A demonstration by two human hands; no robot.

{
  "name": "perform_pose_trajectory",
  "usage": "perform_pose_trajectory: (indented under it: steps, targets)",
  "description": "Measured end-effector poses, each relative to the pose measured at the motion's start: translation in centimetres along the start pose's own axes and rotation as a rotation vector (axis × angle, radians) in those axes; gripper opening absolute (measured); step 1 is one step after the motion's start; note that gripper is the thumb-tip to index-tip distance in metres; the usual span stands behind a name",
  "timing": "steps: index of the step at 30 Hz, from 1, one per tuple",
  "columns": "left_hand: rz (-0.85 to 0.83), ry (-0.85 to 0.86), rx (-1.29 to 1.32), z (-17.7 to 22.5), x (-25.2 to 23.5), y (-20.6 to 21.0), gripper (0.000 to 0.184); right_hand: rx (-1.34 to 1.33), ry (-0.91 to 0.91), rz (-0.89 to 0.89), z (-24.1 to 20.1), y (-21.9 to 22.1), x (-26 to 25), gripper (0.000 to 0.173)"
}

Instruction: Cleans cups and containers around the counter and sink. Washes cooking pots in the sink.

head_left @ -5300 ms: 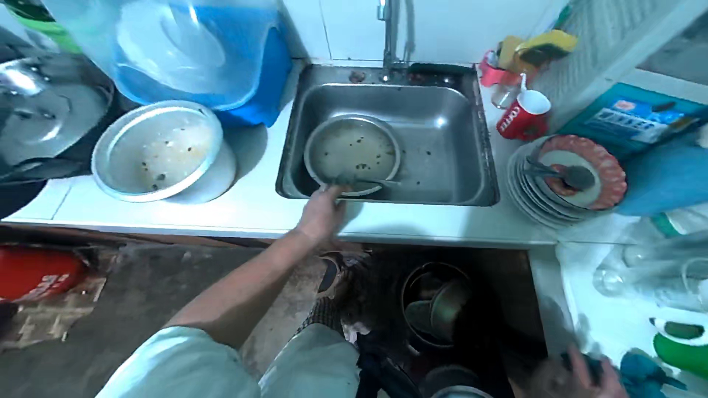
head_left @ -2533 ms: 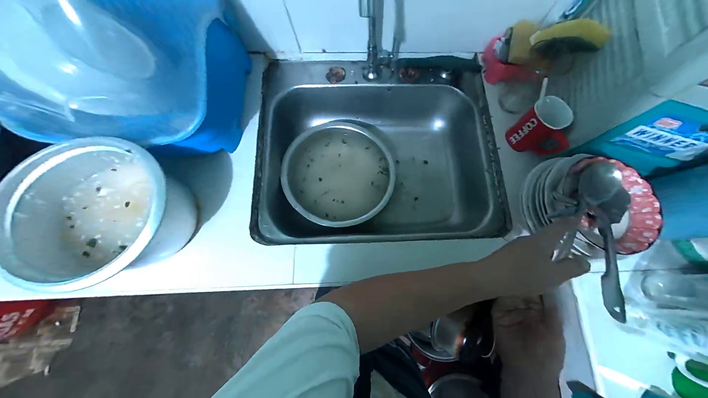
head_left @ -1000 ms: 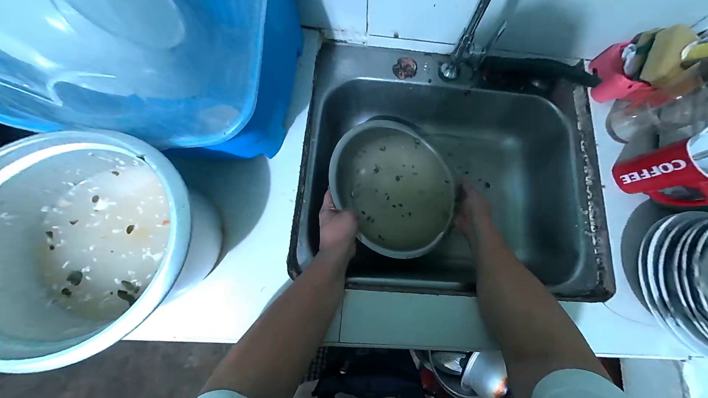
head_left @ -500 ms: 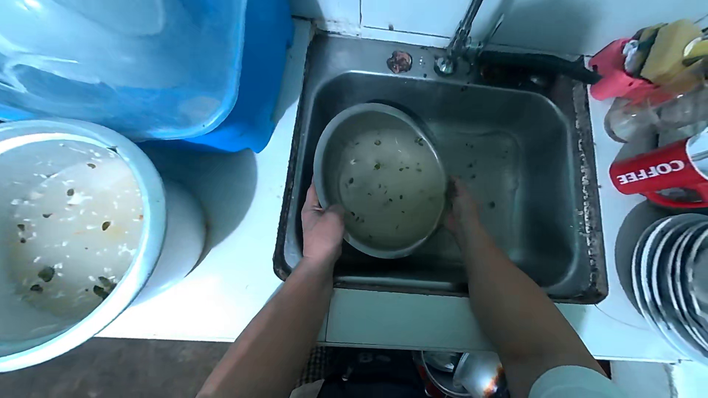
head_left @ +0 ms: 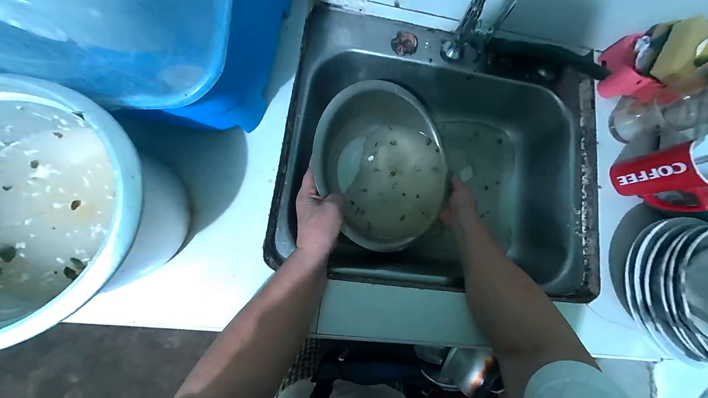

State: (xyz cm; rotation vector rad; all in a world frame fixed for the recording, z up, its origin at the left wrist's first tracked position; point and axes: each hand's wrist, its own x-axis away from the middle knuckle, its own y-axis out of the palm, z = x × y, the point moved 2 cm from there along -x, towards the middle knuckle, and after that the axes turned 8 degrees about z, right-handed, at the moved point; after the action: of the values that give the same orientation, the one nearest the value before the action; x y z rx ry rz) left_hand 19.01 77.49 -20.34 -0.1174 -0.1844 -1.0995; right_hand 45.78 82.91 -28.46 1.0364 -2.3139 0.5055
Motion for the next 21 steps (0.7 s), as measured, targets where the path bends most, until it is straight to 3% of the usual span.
perform_pose_trajectory:
  steps: [10, 14, 17, 21]
  targets:
    - [-0.017, -0.004, 0.021, 0.1, -0.2, 0.1, 0.073, 0.038, -0.049, -0.065, 0.1, 0.1, -0.3, 0.045]
    - [-0.033, -0.038, -0.006, 0.1, 0.2, -0.1, 0.076, 0.179, -0.12, -0.081, 0.1, 0.0, -0.8, 0.051]
    - [-0.047, -0.085, 0.024, 0.2, 0.2, -0.1, 0.076, 0.501, -0.313, -0.054, -1.1, -0.1, -0.2, 0.052]
    - [-0.059, -0.174, 0.034, 0.1, 0.3, 0.1, 0.073, 1.008, -0.791, 0.013, -3.6, 0.9, 3.7, 0.042]
